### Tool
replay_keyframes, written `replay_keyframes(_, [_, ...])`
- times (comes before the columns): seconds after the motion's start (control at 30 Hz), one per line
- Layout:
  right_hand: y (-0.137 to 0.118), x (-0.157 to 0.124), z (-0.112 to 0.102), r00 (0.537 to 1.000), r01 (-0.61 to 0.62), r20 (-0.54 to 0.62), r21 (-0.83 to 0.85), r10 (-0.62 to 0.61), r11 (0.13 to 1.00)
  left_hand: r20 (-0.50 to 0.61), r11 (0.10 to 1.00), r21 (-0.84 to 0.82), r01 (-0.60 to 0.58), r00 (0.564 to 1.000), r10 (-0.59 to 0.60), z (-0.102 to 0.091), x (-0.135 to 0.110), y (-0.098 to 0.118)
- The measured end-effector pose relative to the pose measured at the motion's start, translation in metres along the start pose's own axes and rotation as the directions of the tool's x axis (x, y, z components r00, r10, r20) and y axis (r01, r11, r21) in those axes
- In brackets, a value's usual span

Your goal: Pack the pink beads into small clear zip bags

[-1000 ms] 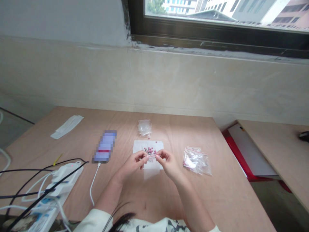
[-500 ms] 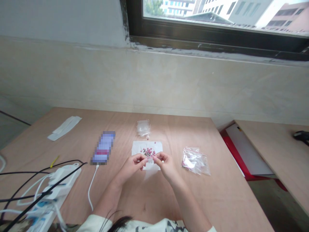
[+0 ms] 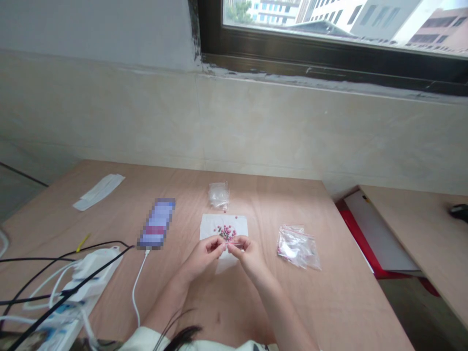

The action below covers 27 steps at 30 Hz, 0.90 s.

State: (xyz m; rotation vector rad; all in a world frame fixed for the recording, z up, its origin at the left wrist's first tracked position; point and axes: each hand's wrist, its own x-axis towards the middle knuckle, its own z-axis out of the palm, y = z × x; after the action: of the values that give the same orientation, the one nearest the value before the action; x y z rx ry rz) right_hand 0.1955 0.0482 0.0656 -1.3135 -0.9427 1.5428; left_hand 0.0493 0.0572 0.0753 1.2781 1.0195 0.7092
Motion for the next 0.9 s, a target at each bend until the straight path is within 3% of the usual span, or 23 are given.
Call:
replay_keyframes(0.23, [0.008,-0.003,-0.005,0.994,-0.058,0.094,0.027,0.055,0.998,-0.039,0.998,-0.042,0.052,0.998,-0.053,-0.013,-0.004,-0.005])
replay_keyframes(0.37, [0.011,0.012,-0.004,1.0,0.0,0.019,-0.04,0.001,0.999,-0.159,0.999,-0.041,0.032,0.987,-0.038,-0.033,-0.002,-0.01])
replay_keyframes(0.53, [-0.018,0.081,0.013,0.978,0.067,-0.171,-0.267,-0.116,0.961,-0.379,0.995,-0.036,0.09,0.92,-0.098,-0.056,-0.002,-0.033])
replay_keyframes(0.6, [-0.034,0.119,0.024,0.947,0.025,-0.271,-0.466,-0.17,0.884,-0.405,0.991,-0.038,0.125,0.905,-0.13,-0.06,-0.005,-0.045])
replay_keyframes(0.7, [-0.046,0.167,0.039,0.923,0.002,-0.322,-0.546,-0.211,0.838,-0.408,0.982,-0.056,0.18,0.894,-0.187,-0.062,-0.011,-0.06])
replay_keyframes(0.8, [-0.045,0.193,0.048,0.9,-0.036,-0.36,-0.622,-0.245,0.782,-0.399,0.976,-0.089,0.201,0.89,-0.22,-0.063,-0.014,-0.07])
replay_keyframes(0.9, [-0.043,0.194,0.05,0.881,-0.064,-0.378,-0.693,-0.286,0.718,-0.379,0.973,-0.097,0.208,0.897,-0.229,-0.064,-0.013,-0.076])
